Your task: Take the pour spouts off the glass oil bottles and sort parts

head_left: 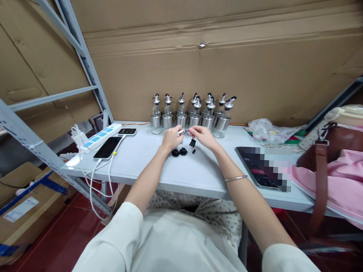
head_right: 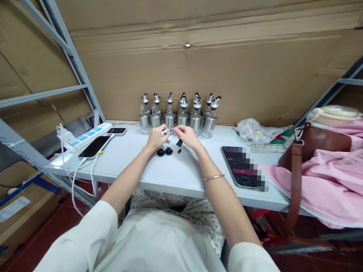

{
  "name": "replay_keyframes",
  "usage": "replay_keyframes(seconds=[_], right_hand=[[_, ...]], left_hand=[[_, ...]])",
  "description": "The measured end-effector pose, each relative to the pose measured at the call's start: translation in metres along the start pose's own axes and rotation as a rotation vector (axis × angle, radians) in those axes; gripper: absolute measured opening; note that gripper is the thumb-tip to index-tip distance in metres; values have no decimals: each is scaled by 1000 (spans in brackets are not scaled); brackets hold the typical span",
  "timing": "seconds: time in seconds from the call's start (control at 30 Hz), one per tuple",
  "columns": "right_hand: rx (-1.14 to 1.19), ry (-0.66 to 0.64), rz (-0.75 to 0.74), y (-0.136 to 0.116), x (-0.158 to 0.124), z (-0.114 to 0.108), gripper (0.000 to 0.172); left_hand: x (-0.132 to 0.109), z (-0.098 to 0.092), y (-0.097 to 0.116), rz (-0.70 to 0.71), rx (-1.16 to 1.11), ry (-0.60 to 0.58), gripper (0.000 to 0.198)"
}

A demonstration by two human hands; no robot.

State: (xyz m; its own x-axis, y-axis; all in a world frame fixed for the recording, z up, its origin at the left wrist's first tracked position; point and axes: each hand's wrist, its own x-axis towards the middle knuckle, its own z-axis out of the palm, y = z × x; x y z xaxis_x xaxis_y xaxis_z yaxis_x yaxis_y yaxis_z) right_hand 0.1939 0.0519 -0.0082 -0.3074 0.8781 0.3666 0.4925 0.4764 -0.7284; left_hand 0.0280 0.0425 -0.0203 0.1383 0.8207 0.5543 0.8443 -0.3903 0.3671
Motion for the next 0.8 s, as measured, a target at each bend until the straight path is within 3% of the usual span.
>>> replay_keyframes(seconds=[0.17,0.37,0.53,0.7,0.8], right_hand=[[136,-56,-2,-5,0,5,31],[280,-134,87,-6,-1,8,37],[407,-85,100,-10,-1,11,37],[528,-44,245,-15,-2,8,44],[510,-139,288,-13,-6,-2,51]], left_hand=[[-3,4,7,65,-17,-49,7],[-3,6,8,81,-60,-20,6],[-2,8,8,105,-47,-41,6],[-1,10,7,205,-54,-29,6],[0,8,5,189,-55,-2,4]])
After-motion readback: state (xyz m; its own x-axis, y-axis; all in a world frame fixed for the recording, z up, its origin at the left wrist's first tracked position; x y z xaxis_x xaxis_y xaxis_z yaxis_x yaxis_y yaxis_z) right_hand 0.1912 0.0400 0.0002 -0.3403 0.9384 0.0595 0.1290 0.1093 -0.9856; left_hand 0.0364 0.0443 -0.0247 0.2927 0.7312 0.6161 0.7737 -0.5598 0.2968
